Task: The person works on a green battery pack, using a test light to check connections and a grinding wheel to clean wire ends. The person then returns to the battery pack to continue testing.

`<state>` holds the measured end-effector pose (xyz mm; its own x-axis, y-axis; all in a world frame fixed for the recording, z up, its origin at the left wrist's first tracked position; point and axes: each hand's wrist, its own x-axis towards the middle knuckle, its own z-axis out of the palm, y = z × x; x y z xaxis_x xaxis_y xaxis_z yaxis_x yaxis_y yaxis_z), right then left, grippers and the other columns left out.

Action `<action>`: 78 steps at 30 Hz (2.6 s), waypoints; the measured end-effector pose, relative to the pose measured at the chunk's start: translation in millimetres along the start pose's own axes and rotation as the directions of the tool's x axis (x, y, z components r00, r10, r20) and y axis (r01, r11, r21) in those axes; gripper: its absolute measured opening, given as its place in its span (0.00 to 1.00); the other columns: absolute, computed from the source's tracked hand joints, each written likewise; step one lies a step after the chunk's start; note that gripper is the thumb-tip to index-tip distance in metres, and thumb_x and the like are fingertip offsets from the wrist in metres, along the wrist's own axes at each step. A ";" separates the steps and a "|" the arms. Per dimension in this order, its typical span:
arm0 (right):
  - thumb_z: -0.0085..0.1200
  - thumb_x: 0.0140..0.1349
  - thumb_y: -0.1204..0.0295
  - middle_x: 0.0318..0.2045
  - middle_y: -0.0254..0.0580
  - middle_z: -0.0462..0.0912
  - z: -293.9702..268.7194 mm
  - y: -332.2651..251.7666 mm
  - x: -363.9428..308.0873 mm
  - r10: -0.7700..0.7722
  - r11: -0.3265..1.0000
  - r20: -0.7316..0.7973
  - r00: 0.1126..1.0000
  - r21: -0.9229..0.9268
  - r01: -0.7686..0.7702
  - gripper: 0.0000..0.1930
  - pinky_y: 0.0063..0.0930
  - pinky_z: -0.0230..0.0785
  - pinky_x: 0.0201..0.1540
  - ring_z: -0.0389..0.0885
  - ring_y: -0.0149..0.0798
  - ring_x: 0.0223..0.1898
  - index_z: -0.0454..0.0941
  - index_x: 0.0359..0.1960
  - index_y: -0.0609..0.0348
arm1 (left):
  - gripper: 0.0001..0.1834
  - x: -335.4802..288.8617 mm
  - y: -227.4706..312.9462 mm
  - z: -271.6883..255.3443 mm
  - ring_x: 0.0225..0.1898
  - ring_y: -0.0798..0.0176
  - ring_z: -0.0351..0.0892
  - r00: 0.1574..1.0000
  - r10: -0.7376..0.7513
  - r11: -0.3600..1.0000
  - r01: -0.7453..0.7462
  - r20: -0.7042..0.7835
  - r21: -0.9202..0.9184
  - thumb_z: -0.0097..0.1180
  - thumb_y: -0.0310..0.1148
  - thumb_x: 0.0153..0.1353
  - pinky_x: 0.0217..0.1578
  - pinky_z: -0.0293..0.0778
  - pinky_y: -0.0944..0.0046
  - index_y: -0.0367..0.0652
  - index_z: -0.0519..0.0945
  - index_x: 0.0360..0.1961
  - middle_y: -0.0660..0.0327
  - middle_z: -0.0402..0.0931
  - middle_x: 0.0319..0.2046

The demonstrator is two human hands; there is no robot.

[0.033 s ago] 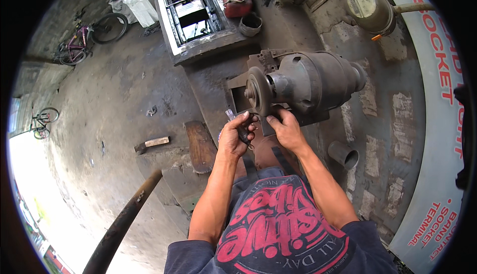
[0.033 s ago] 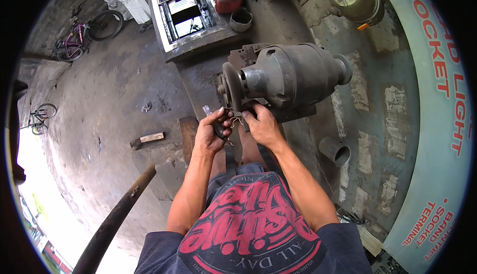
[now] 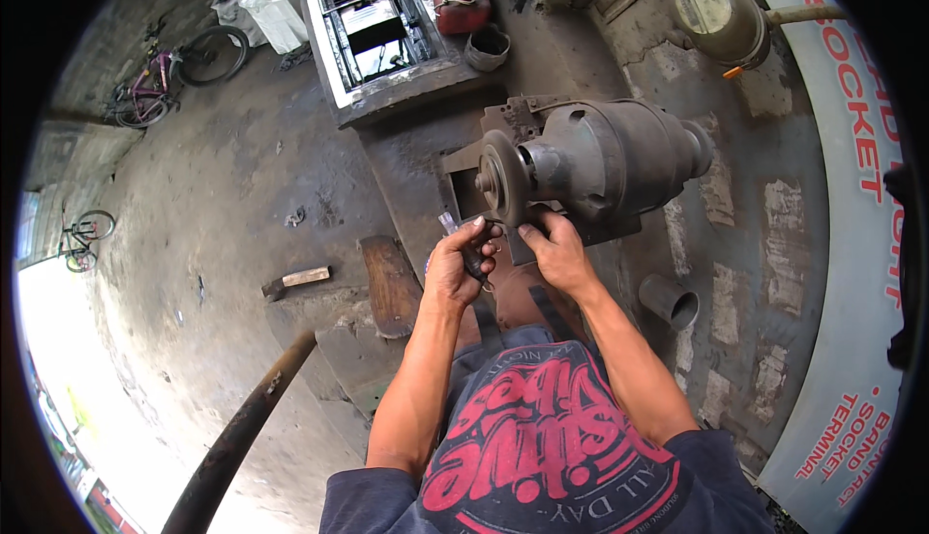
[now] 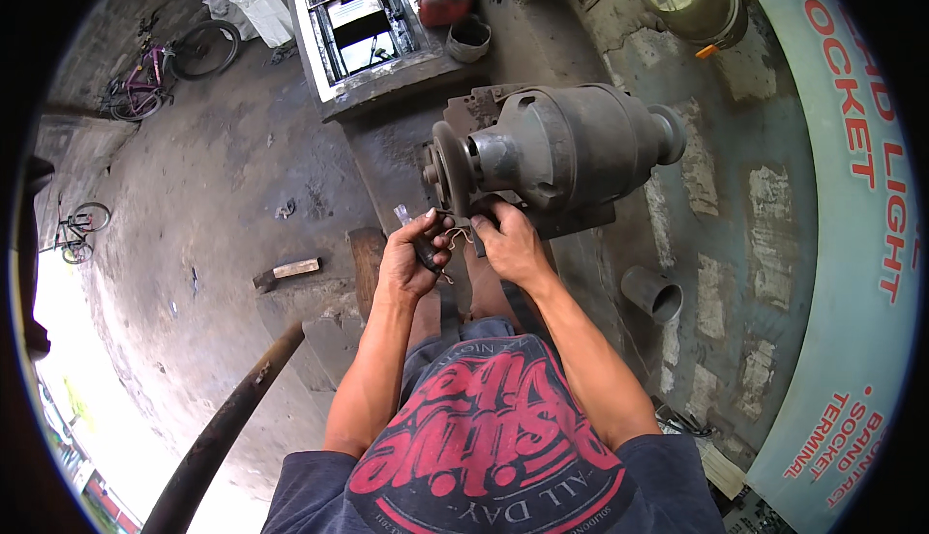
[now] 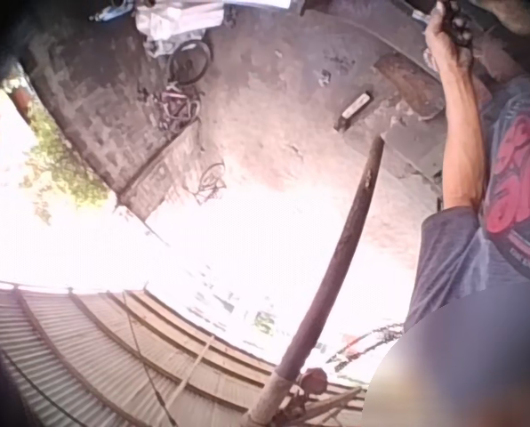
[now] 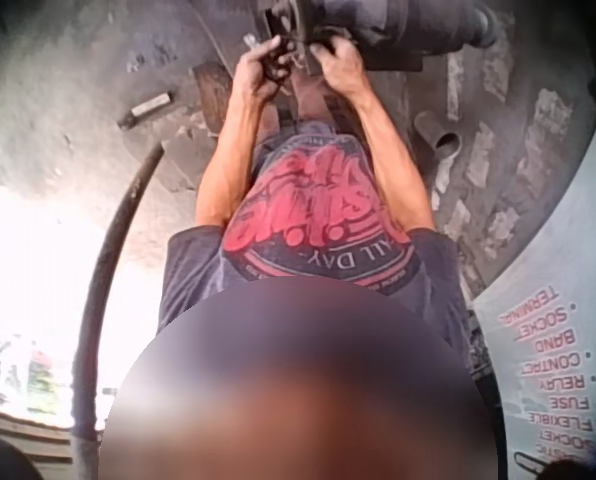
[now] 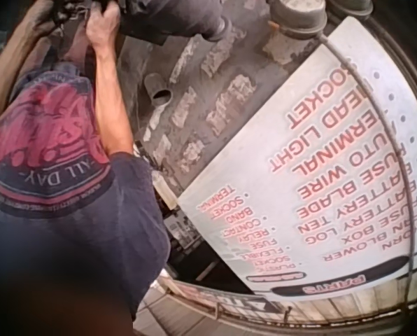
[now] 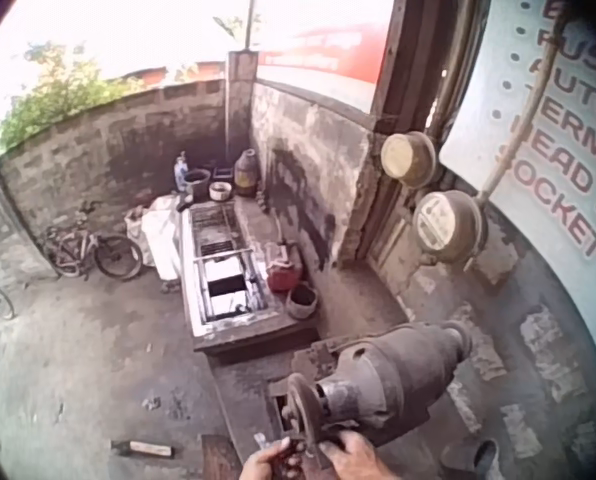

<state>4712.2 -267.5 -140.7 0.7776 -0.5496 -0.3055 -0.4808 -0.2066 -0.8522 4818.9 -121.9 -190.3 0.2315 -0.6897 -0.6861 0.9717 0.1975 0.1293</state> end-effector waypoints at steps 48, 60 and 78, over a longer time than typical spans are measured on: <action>0.50 0.71 0.68 0.25 0.40 0.79 -1.0 -18.4 -7.5 0.313 0.950 -0.055 0.948 0.004 -0.313 0.15 0.34 0.68 0.32 0.72 0.33 0.25 0.80 0.36 0.72 | 0.10 12.0 -44.2 11.7 0.27 0.72 0.67 0.998 -0.038 0.998 0.041 0.054 -0.057 0.62 0.37 0.68 0.24 0.64 0.71 0.46 0.79 0.44 0.67 0.78 0.34; 0.47 0.76 0.66 0.20 0.27 0.67 -10.1 -26.5 -12.3 0.544 0.529 0.378 0.749 0.539 -0.656 0.12 0.19 0.52 0.16 0.59 0.21 0.15 0.76 0.38 0.60 | 0.08 10.0 -41.3 10.4 0.27 0.71 0.75 0.998 0.021 1.000 -0.019 0.058 -0.020 0.63 0.35 0.67 0.22 0.65 0.70 0.44 0.81 0.40 0.66 0.79 0.29; 0.44 0.78 0.65 0.19 0.28 0.66 -7.5 -36.7 -33.7 0.407 0.210 0.472 0.782 0.785 -0.583 0.13 0.17 0.53 0.17 0.58 0.21 0.13 0.75 0.38 0.58 | 0.07 -9.5 -32.1 33.4 0.22 0.73 0.74 0.994 0.050 0.997 -0.055 0.093 0.049 0.64 0.35 0.65 0.21 0.63 0.71 0.44 0.81 0.34 0.67 0.78 0.25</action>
<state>4700.7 -247.5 -96.0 0.6034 -0.1318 -0.7865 -0.2361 0.9125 -0.3341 4787.1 -144.9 -164.1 0.2832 -0.7409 -0.6090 0.9587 0.2007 0.2016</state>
